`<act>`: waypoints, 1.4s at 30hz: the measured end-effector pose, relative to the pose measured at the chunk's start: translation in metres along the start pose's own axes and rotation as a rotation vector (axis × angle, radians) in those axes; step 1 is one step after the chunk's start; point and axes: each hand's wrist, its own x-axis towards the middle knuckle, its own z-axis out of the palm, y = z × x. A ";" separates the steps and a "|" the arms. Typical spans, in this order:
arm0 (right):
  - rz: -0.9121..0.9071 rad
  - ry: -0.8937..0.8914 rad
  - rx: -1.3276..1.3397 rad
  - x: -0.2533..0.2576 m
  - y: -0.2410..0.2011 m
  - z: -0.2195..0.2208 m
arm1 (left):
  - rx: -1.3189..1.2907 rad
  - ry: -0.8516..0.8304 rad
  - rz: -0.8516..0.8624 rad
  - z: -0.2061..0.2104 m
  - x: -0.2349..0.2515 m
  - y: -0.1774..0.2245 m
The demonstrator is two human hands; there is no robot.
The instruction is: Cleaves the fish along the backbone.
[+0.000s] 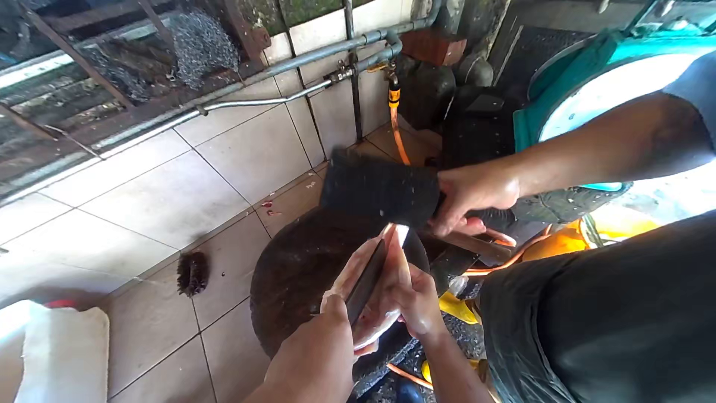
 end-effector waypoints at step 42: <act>-0.149 0.074 0.102 -0.013 -0.010 -0.023 | -0.105 -0.017 0.118 0.040 0.011 -0.017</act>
